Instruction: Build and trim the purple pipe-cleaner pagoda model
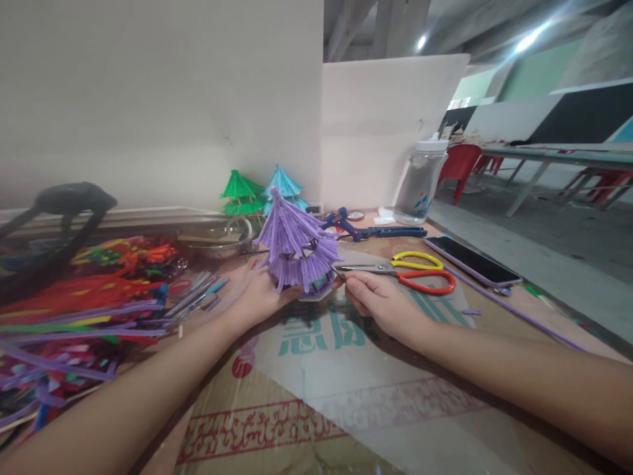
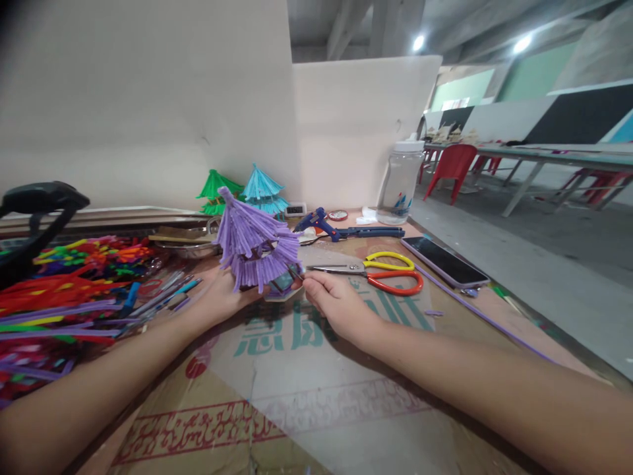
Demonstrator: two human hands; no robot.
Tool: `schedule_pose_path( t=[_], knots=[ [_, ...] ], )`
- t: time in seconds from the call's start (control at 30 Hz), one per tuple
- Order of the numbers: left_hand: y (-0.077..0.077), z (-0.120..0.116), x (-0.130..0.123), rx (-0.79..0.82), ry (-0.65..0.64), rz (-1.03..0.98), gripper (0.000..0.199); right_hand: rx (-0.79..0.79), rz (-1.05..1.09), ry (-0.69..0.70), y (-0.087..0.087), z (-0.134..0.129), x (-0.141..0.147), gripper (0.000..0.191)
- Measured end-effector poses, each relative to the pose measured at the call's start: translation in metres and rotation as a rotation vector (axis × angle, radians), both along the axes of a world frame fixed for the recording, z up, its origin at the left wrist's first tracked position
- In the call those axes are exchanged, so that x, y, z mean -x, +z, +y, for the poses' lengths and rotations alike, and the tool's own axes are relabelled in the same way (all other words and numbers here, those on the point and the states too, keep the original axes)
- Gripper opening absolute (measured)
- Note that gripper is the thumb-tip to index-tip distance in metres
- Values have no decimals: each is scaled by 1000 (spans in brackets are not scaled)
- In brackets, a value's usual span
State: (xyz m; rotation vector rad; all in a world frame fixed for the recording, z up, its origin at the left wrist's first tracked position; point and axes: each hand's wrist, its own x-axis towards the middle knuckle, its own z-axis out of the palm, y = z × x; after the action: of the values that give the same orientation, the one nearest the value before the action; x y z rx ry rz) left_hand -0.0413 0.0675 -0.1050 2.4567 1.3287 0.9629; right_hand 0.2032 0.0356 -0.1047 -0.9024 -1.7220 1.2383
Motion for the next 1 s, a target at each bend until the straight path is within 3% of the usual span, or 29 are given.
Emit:
schedule_pose_path(
  t=[0.3,0.63,1.0],
  knots=[
    [0,-1,7,2,21,86,37,14,3,-29,-2,-2,-3,41],
    [-1,0,8,-35,15,100,39,-103,-146,-100,5,-6,-3,39],
    [3,-5,7,53,83,95,33,-272,-226,-115,12,-10,-1,30]
  ],
)
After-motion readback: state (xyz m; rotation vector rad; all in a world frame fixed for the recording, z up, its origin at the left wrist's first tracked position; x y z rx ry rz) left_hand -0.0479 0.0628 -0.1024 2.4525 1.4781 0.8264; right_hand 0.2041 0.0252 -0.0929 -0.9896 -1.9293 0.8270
